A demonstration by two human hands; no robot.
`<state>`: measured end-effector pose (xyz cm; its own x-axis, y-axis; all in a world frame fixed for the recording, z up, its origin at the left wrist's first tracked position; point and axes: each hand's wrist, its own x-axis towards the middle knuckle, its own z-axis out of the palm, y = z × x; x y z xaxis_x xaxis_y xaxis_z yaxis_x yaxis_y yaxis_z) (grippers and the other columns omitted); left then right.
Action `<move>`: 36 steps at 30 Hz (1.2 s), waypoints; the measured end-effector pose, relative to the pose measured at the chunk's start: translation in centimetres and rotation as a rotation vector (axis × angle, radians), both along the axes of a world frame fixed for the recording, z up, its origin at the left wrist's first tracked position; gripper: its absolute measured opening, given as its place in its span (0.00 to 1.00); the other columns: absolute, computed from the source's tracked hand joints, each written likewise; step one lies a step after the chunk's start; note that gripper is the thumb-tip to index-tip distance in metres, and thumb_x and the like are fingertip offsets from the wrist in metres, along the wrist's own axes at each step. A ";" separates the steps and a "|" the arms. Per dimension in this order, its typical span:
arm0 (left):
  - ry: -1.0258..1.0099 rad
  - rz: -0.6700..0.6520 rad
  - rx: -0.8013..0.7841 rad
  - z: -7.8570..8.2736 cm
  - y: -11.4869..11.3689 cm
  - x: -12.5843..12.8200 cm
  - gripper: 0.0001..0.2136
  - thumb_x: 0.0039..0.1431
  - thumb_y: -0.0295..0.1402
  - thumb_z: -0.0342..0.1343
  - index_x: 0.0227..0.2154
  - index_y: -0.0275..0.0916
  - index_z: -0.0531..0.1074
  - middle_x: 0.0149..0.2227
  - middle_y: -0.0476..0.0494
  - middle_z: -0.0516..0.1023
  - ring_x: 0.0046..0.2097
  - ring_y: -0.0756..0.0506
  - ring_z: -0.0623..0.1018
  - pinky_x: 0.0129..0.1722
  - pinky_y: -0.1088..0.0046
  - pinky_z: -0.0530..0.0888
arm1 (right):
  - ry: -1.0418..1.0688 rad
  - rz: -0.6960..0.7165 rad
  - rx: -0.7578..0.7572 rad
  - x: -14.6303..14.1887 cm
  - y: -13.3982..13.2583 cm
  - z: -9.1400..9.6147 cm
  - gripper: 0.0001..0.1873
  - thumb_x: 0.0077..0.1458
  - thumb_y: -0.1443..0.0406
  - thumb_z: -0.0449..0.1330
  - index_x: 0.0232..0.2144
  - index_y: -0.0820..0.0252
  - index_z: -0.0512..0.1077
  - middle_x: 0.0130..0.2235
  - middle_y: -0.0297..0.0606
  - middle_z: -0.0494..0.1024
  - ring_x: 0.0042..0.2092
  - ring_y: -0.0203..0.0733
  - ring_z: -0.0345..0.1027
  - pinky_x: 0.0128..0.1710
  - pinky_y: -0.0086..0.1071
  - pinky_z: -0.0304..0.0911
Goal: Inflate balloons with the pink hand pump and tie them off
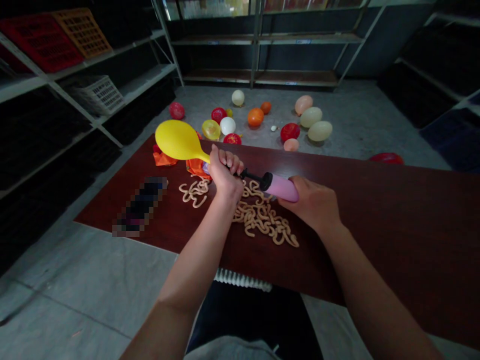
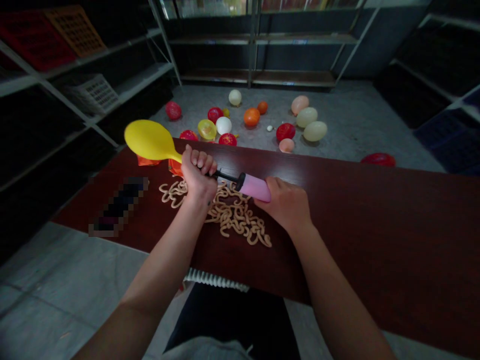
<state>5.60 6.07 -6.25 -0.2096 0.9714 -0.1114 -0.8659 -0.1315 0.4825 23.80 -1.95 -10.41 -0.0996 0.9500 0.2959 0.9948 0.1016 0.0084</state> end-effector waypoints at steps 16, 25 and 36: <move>0.090 0.001 -0.103 -1.1 0.4 1.2 0.23 0.70 0.34 0.46 0.18 0.40 0.46 0.15 0.58 0.46 0.14 0.55 0.49 0.16 0.76 0.50 | 0.050 0.027 0.036 -0.4 0.3 -0.1 0.17 0.56 0.52 0.60 0.39 0.57 0.72 0.39 0.41 0.81 0.37 0.47 0.72 0.32 0.35 0.51; 0.073 0.164 0.003 0.4 1.3 -5.1 0.23 0.71 0.31 0.40 0.17 0.39 0.48 0.14 0.55 0.47 0.14 0.54 0.50 0.16 0.75 0.51 | -0.050 -0.017 0.150 1.7 1.1 -0.3 0.20 0.57 0.53 0.59 0.45 0.59 0.73 0.40 0.44 0.79 0.41 0.49 0.69 0.37 0.38 0.53; 0.290 0.205 0.065 1.2 0.2 -5.6 0.24 0.72 0.36 0.41 0.17 0.38 0.45 0.14 0.53 0.47 0.15 0.54 0.51 0.18 0.73 0.54 | -0.001 -0.052 0.171 1.0 1.4 -0.7 0.22 0.57 0.52 0.59 0.46 0.61 0.71 0.41 0.45 0.77 0.43 0.51 0.67 0.41 0.39 0.53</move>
<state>0.01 6.27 -5.03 -0.4143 0.9092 0.0422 -0.6468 -0.3267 0.6891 24.82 -0.52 -11.10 -0.0519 0.8896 0.4538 0.9987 0.0470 0.0222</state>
